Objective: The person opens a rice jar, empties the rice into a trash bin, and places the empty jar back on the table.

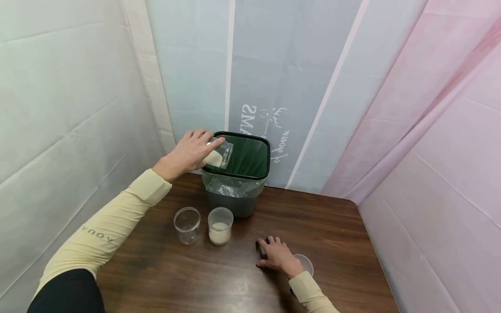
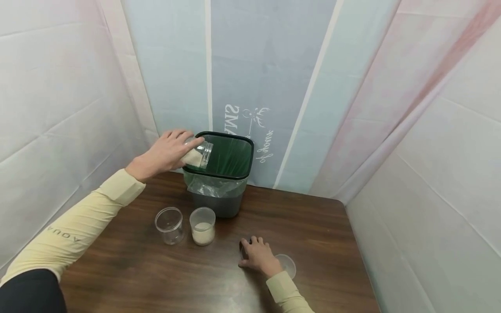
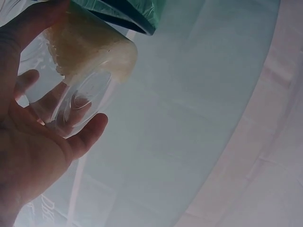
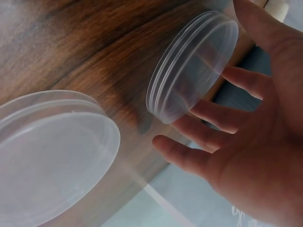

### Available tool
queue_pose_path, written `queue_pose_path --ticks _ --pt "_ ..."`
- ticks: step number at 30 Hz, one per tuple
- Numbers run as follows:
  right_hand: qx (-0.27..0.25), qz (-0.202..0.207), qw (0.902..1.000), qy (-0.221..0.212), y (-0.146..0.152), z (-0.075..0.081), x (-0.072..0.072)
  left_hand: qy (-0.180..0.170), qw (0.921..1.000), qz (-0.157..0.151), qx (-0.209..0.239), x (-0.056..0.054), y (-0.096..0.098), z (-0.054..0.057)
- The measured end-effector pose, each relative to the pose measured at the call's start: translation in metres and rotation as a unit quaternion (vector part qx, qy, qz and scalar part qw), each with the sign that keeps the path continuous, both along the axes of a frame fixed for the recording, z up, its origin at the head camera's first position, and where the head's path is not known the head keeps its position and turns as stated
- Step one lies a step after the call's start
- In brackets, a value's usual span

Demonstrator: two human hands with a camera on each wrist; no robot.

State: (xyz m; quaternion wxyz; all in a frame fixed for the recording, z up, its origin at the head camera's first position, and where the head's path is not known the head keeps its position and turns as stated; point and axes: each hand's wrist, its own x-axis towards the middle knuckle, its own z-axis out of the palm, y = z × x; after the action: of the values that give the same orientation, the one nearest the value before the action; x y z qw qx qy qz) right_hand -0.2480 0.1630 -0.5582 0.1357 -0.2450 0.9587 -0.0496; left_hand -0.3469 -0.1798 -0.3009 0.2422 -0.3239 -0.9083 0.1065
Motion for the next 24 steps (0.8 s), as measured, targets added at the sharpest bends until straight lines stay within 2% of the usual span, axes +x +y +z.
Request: queue_pose_path --ticks 9,17,24 --pt "0.01 -0.016 0.9995 0.024 -0.015 -0.013 0.002 0.031 0.9993 -0.016 -0.017 0.001 -0.008 -0.009" --pt "0.008 -0.017 0.9993 0.031 -0.015 -0.021 0.006 0.046 0.9987 -0.015 -0.018 0.008 -0.008 -0.016" --pt "0.008 -0.015 0.9989 0.044 -0.014 -0.027 0.009 0.068 0.997 -0.034 -0.01 0.015 -0.008 -0.02"
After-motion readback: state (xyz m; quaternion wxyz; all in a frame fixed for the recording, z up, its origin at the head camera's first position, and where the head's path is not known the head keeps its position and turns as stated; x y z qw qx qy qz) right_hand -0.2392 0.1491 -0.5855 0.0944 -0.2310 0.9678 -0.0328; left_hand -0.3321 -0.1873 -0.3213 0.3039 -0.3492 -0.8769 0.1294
